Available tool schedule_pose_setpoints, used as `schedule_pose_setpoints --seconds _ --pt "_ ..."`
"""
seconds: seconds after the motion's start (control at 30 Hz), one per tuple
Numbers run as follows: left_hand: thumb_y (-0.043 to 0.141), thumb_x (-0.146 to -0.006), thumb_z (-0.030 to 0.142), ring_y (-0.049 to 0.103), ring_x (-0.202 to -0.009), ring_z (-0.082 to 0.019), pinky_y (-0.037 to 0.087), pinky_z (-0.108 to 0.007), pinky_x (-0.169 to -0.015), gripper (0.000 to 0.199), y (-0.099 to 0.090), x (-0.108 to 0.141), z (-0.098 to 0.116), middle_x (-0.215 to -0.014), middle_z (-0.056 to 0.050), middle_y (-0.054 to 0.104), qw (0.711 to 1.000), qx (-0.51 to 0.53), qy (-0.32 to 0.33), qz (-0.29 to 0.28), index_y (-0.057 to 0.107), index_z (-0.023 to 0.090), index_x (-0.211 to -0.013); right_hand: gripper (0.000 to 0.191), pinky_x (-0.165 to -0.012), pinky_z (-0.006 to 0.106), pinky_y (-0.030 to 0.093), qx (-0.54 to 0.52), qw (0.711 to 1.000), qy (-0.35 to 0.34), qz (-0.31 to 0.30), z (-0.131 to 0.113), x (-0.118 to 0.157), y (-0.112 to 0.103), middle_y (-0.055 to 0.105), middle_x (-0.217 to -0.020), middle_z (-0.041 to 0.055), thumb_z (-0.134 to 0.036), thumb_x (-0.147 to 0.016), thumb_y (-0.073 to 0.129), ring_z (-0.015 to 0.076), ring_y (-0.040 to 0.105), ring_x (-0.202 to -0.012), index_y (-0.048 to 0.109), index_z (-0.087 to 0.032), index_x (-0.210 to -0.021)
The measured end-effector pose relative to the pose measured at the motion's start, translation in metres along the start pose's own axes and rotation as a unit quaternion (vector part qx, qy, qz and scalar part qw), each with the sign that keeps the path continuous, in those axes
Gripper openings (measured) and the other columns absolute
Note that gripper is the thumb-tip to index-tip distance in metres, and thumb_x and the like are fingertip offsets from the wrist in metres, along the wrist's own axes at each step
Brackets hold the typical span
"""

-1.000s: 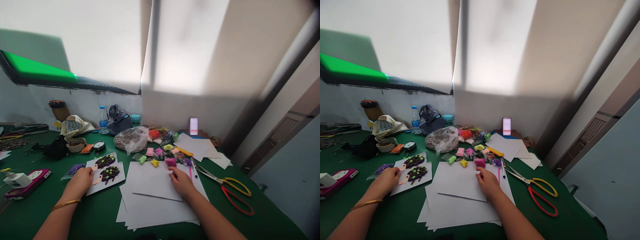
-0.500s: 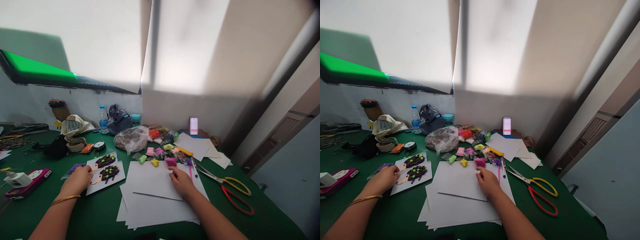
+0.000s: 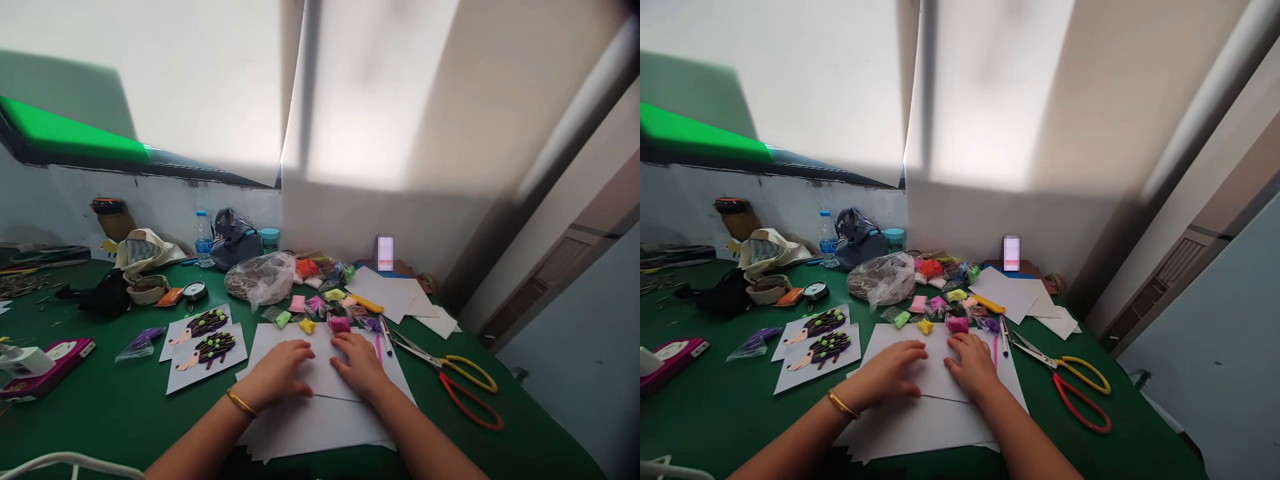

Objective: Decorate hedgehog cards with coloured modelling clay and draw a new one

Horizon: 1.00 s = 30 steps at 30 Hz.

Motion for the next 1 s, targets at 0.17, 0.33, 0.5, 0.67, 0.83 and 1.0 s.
schedule_pose_setpoints --seconds 0.17,0.33,0.5,0.67,0.83,1.0 --pt "0.075 -0.076 0.03 0.063 -0.09 -0.026 0.047 -0.037 -0.081 0.018 0.029 0.004 0.041 -0.097 -0.006 0.07 0.989 -0.097 0.108 -0.012 0.066 0.021 -0.088 0.019 -0.095 0.037 0.041 -0.032 0.999 -0.012 0.035 0.003 -0.003 -0.005 0.069 -0.107 0.0062 -0.027 -0.085 0.057 0.0239 0.058 -0.103 0.073 -0.024 -0.097" --pt "0.053 -0.084 0.007 0.063 -0.079 -0.022 0.047 -0.033 -0.073 0.017 0.028 0.022 0.042 -0.086 -0.005 0.07 0.99 -0.092 0.104 0.031 0.065 0.019 -0.083 0.035 -0.087 0.038 0.044 -0.15 0.987 0.0 0.056 0.016 -0.006 -0.01 0.069 -0.091 0.0075 -0.043 -0.093 0.045 0.0244 0.06 -0.092 0.071 -0.021 -0.084" --pt "0.052 -0.085 0.014 0.063 -0.086 -0.019 0.048 -0.029 -0.078 0.016 -0.012 0.049 0.016 -0.091 -0.003 0.069 0.964 0.217 -0.023 0.153 0.065 0.022 -0.089 0.055 -0.076 0.035 0.045 -0.367 0.918 0.088 0.119 0.045 -0.001 -0.019 0.066 -0.093 0.0089 -0.067 -0.09 0.04 0.0243 0.058 -0.089 0.07 -0.022 -0.089" --pt "0.059 -0.088 0.041 0.064 -0.087 -0.022 0.051 -0.032 -0.077 0.022 -0.025 0.07 -0.02 -0.091 -0.005 0.067 0.825 0.484 -0.141 0.255 0.063 0.02 -0.095 0.068 -0.062 0.03 0.04 -0.545 0.831 0.104 0.042 0.038 -0.002 -0.001 0.063 -0.088 0.0078 -0.079 -0.084 0.035 0.0199 0.055 -0.076 0.071 -0.023 -0.097" --pt "0.061 -0.088 0.042 0.062 -0.09 -0.022 0.05 -0.033 -0.08 0.025 -0.033 0.059 -0.013 -0.096 -0.005 0.067 0.804 0.53 -0.107 0.248 0.064 0.02 -0.1 0.058 -0.05 0.024 0.027 -0.542 0.832 0.057 -0.101 -0.001 0.002 0.007 0.048 -0.059 -0.0039 -0.064 -0.079 0.063 0.0107 0.038 -0.051 0.062 -0.021 -0.117" --pt "0.061 -0.089 0.038 0.059 -0.101 -0.023 0.047 -0.038 -0.093 0.018 -0.047 0.045 0.011 -0.103 -0.006 0.065 0.891 0.387 0.002 0.236 0.068 0.023 -0.084 0.032 -0.057 0.025 0.037 -0.504 0.855 0.066 -0.106 -0.005 0.004 -0.004 0.061 -0.068 0.0011 -0.046 -0.076 0.071 0.0136 0.049 -0.06 0.069 -0.019 -0.092"
Point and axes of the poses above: each hand's wrist, its own x-axis away from the middle knuckle, its own y-axis out of the palm, z = x × y, the point moved 10 cm from there along -x, towards the middle knuckle
